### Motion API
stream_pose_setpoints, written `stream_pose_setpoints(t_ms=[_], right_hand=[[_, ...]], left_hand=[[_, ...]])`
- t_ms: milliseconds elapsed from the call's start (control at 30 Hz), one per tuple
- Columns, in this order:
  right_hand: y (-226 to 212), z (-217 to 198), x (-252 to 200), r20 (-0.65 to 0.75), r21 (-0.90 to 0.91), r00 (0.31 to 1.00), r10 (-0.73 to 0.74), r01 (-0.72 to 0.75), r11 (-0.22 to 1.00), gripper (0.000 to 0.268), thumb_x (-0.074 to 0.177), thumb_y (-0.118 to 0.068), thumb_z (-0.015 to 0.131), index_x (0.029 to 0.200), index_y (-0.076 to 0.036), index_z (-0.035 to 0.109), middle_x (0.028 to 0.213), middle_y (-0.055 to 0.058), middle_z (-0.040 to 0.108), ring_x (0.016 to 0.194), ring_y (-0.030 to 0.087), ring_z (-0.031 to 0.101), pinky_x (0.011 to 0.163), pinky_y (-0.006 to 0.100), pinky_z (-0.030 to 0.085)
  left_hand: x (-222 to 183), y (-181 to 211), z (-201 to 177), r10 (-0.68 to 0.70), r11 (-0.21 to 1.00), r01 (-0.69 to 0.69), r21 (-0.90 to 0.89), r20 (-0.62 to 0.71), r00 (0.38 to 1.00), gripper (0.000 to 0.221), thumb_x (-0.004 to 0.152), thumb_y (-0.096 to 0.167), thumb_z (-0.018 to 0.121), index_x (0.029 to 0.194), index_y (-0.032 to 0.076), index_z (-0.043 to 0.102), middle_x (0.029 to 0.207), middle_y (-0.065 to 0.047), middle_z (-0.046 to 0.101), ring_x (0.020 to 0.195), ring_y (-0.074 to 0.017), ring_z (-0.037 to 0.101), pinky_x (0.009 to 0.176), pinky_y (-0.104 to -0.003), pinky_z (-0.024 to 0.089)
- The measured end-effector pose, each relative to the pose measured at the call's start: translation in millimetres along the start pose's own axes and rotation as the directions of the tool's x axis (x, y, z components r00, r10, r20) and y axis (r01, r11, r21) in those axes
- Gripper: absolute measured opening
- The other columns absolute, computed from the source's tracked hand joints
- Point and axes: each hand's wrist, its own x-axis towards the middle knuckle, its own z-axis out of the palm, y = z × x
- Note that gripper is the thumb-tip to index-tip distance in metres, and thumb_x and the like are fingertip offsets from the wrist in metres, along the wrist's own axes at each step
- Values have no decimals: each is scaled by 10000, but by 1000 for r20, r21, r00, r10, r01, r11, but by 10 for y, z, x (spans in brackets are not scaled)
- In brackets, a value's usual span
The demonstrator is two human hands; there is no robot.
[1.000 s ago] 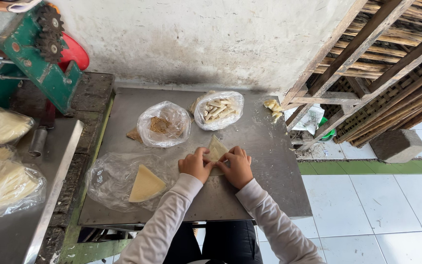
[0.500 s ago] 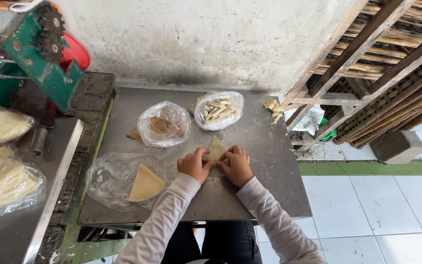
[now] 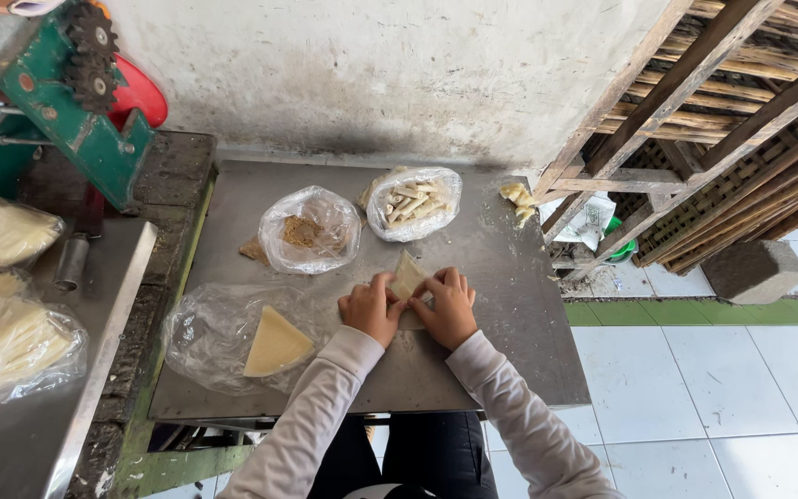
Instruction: The person takes a triangular dough wrapper, adds granular and stick-like filling from plastic bags, and folds the wrapper by hand into a triangular pastry.
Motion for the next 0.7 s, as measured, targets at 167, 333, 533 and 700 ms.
stream_pose_setpoints(t_ms=[167, 333, 533, 700], right_hand=[[-96, 235, 119, -148, -78, 989, -5, -7, 997, 343, 802, -214, 763, 1096, -136, 604, 1187, 117, 511, 1153, 325, 481, 968, 464, 349], [-74, 433, 482, -221, -208, 974, -52, 5, 978, 346, 823, -316, 777, 1079, -151, 612, 1166, 107, 523, 1138, 316, 496, 947, 486, 356], [-4, 369, 799, -196, -113, 980, -18, -5, 994, 261, 906, -381, 754, 1045, -168, 693, 1169, 91, 563, 1138, 320, 504, 958, 501, 343], [57, 20, 687, 217, -2, 966, -144, 148, 989, 211, 790, -335, 820, 947, -199, 780, 1120, 77, 587, 1160, 296, 496, 984, 481, 310]], left_hand=[[-94, 29, -17, 17, 995, 0, 100, -169, 986, 989, 646, 311, 943, 1458, 213, 386, 1242, -55, 566, 1146, -270, 535, 901, -522, 343], [-140, -1, 12, 16, 997, -2, 72, -205, 979, 1056, 619, 320, 954, 1483, 196, 360, 1255, -55, 552, 1141, -264, 534, 889, -513, 346], [-163, -35, -10, 28, 999, -22, 34, -204, 979, 1033, 644, 340, 944, 1485, 187, 365, 1242, -50, 566, 1125, -264, 535, 873, -500, 335], [-163, -64, -8, 91, 996, -84, 42, -230, 969, 1024, 651, 347, 934, 1482, 156, 367, 1244, -69, 576, 1124, -280, 531, 862, -494, 334]])
